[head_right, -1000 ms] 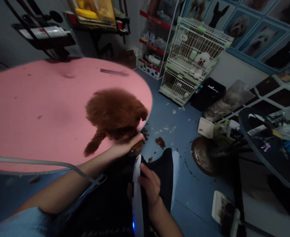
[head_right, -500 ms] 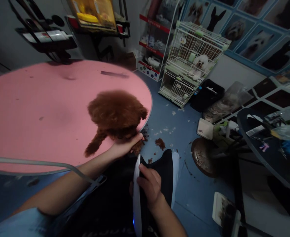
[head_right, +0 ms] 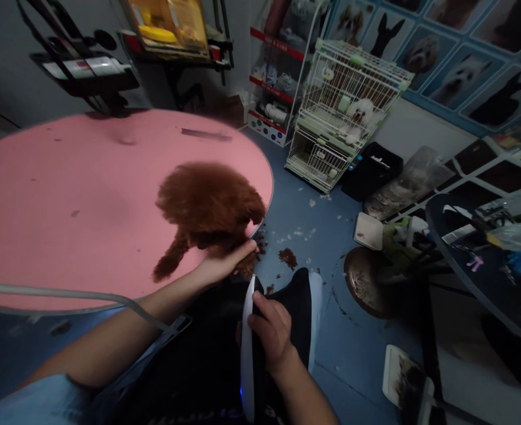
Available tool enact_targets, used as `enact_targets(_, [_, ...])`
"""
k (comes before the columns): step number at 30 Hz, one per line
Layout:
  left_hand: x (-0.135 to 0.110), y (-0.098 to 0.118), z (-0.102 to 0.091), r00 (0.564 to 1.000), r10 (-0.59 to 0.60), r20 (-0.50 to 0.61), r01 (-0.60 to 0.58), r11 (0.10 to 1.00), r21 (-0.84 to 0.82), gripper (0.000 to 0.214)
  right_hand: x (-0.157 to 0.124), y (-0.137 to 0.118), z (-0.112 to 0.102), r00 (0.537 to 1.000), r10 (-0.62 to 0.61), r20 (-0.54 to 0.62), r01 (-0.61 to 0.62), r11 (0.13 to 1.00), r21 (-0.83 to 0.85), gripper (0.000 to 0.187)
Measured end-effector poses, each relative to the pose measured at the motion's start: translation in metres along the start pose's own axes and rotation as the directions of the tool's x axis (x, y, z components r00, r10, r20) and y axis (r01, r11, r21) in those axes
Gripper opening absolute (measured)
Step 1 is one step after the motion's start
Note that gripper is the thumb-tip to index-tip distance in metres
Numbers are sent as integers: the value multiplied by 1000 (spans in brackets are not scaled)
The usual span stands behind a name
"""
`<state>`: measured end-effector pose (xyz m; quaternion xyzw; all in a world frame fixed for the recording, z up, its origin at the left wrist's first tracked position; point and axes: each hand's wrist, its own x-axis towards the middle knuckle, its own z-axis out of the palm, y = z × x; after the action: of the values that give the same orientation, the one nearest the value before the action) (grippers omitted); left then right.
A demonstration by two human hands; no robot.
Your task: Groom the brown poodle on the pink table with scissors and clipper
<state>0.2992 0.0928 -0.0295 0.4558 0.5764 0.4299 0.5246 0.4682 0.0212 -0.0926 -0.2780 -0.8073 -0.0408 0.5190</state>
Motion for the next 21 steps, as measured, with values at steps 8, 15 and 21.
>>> enact_targets(8, [0, 4, -2, 999, 31, 37, -29, 999, -38, 36, 27, 12, -15, 994, 70, 79, -86, 970, 227, 37])
enact_targets(15, [3, 4, -4, 996, 40, 83, -35, 998, -60, 35, 53, 31, -28, 961, -13, 277, -86, 936, 341, 33])
enact_targets(21, [0, 16, -6, 999, 32, 37, -33, 999, 27, 31, 55, 33, -33, 906, 69, 418, -283, 834, 474, 39])
